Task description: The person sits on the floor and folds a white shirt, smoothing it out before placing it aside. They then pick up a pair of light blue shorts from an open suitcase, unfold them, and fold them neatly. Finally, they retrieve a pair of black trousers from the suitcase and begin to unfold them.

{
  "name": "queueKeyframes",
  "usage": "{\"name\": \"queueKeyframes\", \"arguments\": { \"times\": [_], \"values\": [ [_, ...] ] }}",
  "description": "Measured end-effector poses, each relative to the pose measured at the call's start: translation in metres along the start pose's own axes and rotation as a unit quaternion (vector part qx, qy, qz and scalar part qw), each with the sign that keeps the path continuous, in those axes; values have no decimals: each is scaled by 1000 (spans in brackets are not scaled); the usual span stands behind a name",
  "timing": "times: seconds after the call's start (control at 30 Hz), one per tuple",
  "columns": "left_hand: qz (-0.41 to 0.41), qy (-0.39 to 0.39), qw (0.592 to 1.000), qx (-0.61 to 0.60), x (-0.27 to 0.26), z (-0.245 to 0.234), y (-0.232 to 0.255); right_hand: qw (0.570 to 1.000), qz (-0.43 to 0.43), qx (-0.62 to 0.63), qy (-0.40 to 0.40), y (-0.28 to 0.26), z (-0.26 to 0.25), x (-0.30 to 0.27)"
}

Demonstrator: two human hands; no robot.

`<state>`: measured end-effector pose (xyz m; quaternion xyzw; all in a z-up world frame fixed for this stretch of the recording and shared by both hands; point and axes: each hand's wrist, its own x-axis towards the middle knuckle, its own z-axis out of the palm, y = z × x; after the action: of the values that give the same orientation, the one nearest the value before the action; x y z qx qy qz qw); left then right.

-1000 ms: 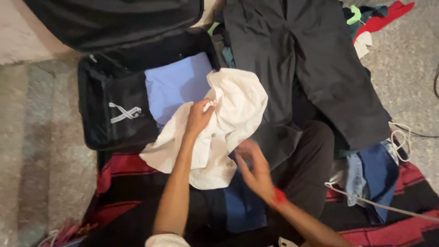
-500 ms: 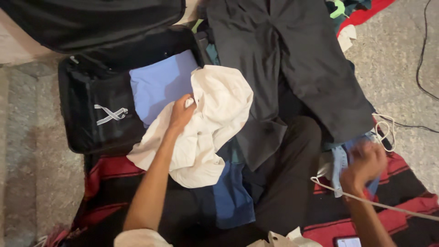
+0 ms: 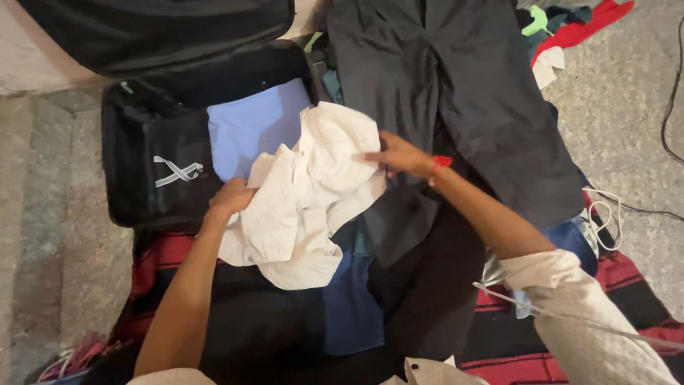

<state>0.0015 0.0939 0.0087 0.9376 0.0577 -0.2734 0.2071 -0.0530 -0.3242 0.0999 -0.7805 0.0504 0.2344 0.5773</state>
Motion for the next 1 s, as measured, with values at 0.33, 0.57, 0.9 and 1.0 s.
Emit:
{"name": "queueKeyframes", "arguments": {
  "times": [0.33, 0.57, 0.9, 1.0],
  "values": [
    [198, 113, 866, -445, -38, -4, -1, 986, -131, -45, 93, 82, -17, 17],
    [149, -48, 791, -592, -91, -20, 61, 938, -260, -143, 180, 77, -76, -49],
    [321, -404, 857, -8, -166, -53, 197, 849, -237, -347, 321, 55, -188, -226],
    [299, -526, 794, 55, -167, -58, 237, 932, -206, -228, 193, 58, -231, -256]
  ]
}}
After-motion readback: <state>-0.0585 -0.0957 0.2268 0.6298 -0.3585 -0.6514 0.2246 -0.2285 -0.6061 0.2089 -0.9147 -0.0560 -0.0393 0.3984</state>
